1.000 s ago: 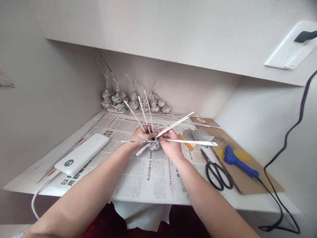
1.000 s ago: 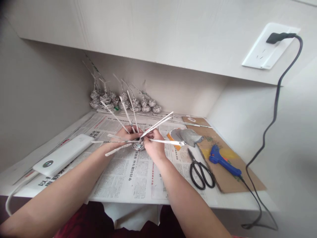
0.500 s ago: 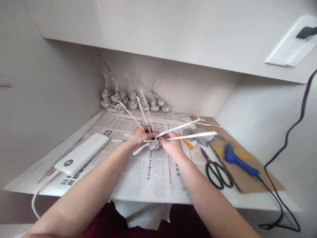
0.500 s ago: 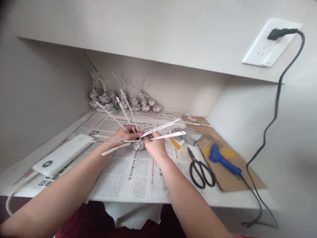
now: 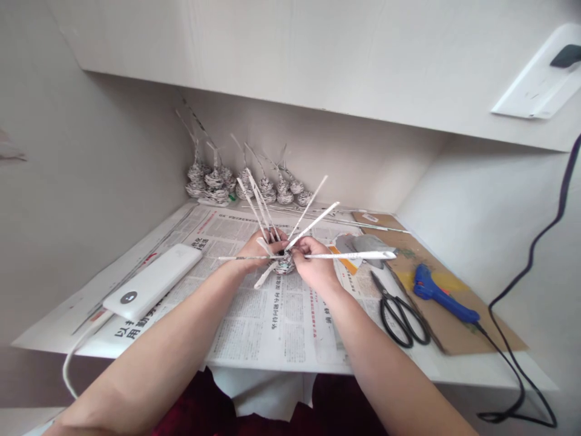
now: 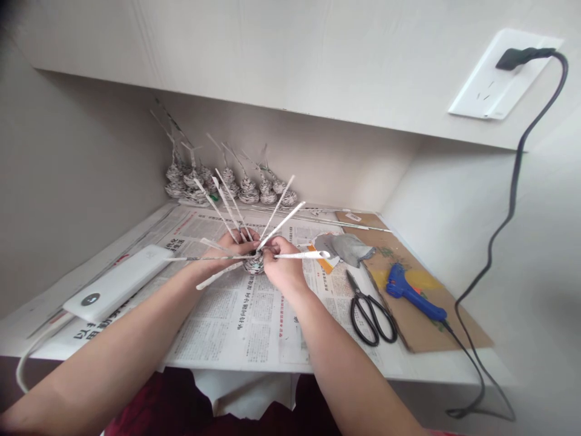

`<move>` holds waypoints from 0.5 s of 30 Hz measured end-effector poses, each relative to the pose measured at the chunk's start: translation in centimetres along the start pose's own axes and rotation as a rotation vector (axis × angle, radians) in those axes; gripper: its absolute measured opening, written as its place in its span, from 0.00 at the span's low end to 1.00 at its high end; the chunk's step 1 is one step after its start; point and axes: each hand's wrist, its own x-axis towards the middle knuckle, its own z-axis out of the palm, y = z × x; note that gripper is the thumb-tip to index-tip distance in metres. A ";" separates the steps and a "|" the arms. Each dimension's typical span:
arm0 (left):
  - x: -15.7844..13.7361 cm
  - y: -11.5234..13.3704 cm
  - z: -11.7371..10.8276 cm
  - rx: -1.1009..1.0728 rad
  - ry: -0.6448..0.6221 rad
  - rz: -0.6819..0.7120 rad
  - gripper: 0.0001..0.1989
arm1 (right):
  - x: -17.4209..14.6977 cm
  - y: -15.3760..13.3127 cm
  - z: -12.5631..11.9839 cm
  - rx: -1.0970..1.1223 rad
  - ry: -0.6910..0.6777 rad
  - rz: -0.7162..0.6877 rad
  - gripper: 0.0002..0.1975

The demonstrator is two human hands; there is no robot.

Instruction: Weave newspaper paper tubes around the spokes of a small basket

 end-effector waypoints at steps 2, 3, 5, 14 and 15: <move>-0.1 0.1 0.1 -0.053 0.025 -0.017 0.12 | -0.1 0.1 0.0 -0.003 0.007 -0.028 0.06; -0.1 0.1 0.1 -0.073 0.035 -0.022 0.12 | -0.1 0.2 0.0 0.000 0.016 -0.048 0.06; -0.1 0.0 0.1 -0.104 0.061 -0.020 0.13 | -0.2 0.3 0.0 0.011 0.030 -0.084 0.06; 0.3 -0.8 0.2 -0.112 0.227 0.040 0.11 | 0.3 0.9 -0.1 0.078 0.048 0.072 0.07; 0.4 -0.7 0.2 -0.087 0.259 0.051 0.11 | 0.4 0.9 -0.2 0.137 0.036 0.155 0.10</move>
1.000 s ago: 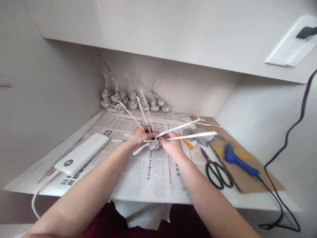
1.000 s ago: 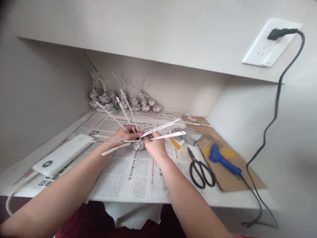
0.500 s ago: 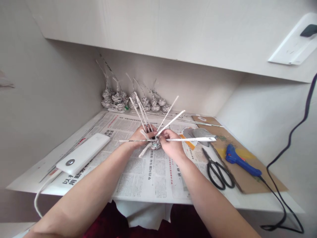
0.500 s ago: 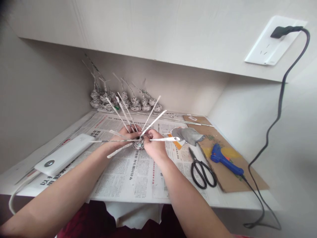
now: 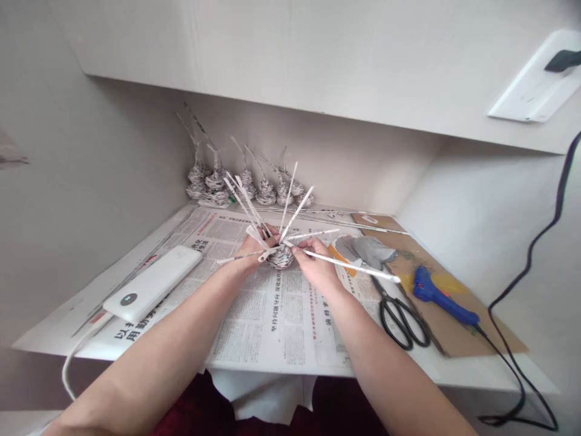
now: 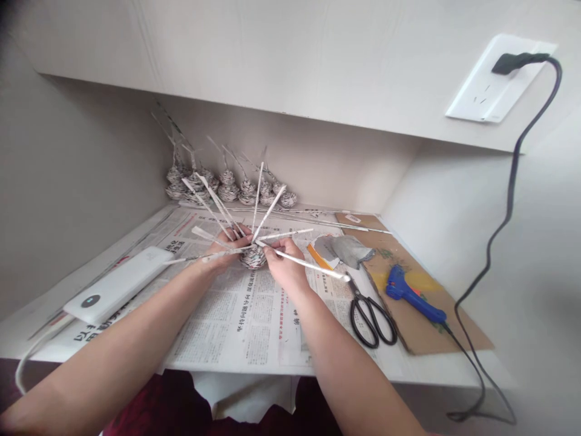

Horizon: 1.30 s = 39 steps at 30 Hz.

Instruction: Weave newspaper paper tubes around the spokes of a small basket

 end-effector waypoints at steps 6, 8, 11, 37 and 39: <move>0.2 0.0 -0.1 0.216 0.136 0.067 0.07 | -0.3 -0.9 -0.1 0.486 -0.465 0.504 0.26; 0.1 0.0 0.0 0.281 0.140 0.081 0.06 | -0.7 -1.5 0.1 0.574 -0.502 0.357 0.26; 0.1 -0.1 0.1 0.320 0.138 0.087 0.05 | -1.1 -2.0 0.2 0.488 -0.268 0.038 0.22; -1.6 1.1 1.7 0.014 -0.079 -0.044 0.18 | -0.1 0.0 -0.1 -0.221 0.174 -0.284 0.10; -1.4 1.6 1.0 -0.032 -0.208 -0.093 0.21 | 0.2 0.3 -0.4 -0.193 0.168 -0.249 0.10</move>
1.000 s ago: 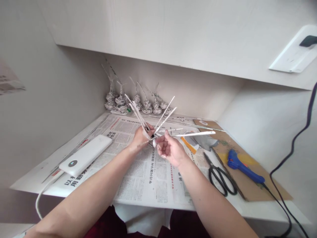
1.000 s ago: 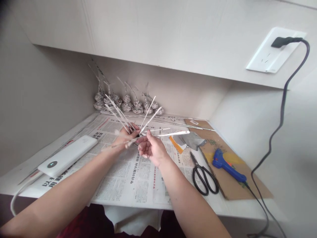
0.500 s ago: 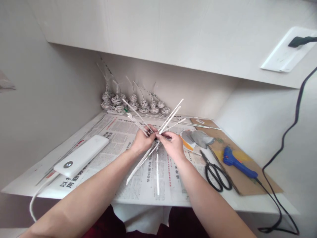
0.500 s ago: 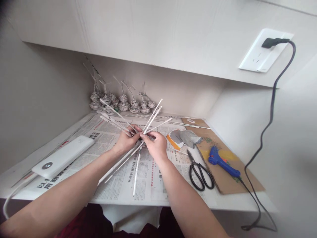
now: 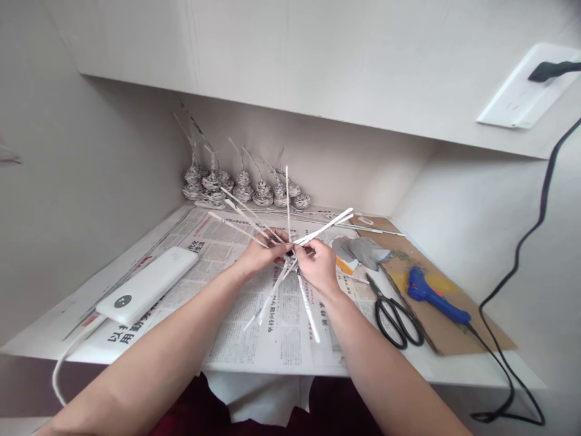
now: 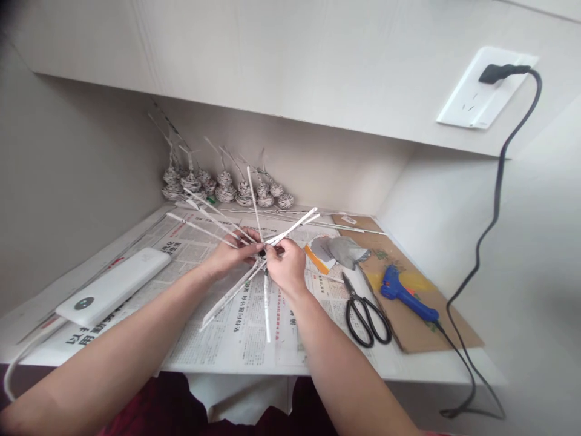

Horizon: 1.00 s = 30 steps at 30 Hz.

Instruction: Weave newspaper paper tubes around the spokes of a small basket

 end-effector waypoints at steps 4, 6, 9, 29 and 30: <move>0.0 1.1 -1.9 -0.038 -0.352 -0.060 0.31 | 0.7 0.9 -0.3 0.063 -0.054 0.095 0.11; 0.1 1.3 -2.5 -0.026 -0.351 -0.092 0.27 | 0.9 1.2 -0.3 0.090 -0.088 0.109 0.11; 0.3 1.1 -3.0 -0.072 -0.285 -0.121 0.23 | 0.8 1.1 -0.3 0.088 -0.102 0.067 0.11; 0.5 0.9 -2.3 0.165 -0.189 0.072 0.15 | -0.3 -0.3 -0.2 -0.057 -0.178 -0.184 0.06; 0.5 0.8 -2.4 0.174 -0.191 0.076 0.15 | -0.4 -0.2 -0.1 -0.050 -0.177 -0.178 0.07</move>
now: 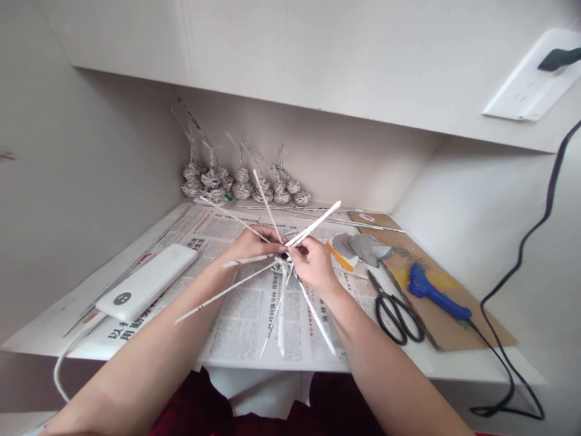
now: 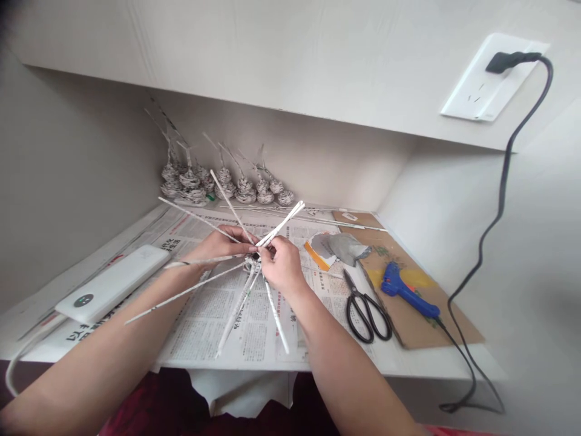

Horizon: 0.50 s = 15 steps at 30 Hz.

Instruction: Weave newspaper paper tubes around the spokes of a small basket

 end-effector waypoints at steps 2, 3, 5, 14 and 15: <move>0.1 -0.2 -0.1 0.003 0.014 -0.020 0.16 | 0.0 0.0 0.0 0.011 0.008 0.009 0.08; 0.1 -0.4 -0.2 0.001 0.036 -0.027 0.17 | 0.0 0.0 0.0 0.012 0.015 0.014 0.08; 0.2 -0.7 -0.3 0.017 0.082 -0.027 0.17 | 0.2 0.0 -0.1 0.023 0.028 0.036 0.10; 0.0 -0.2 0.5 0.083 0.080 0.048 0.14 | 1.1 0.8 -0.4 0.331 -0.034 0.292 0.11; 0.0 0.0 0.6 0.098 0.069 0.056 0.14 | 1.1 0.9 -0.3 0.375 -0.039 0.320 0.12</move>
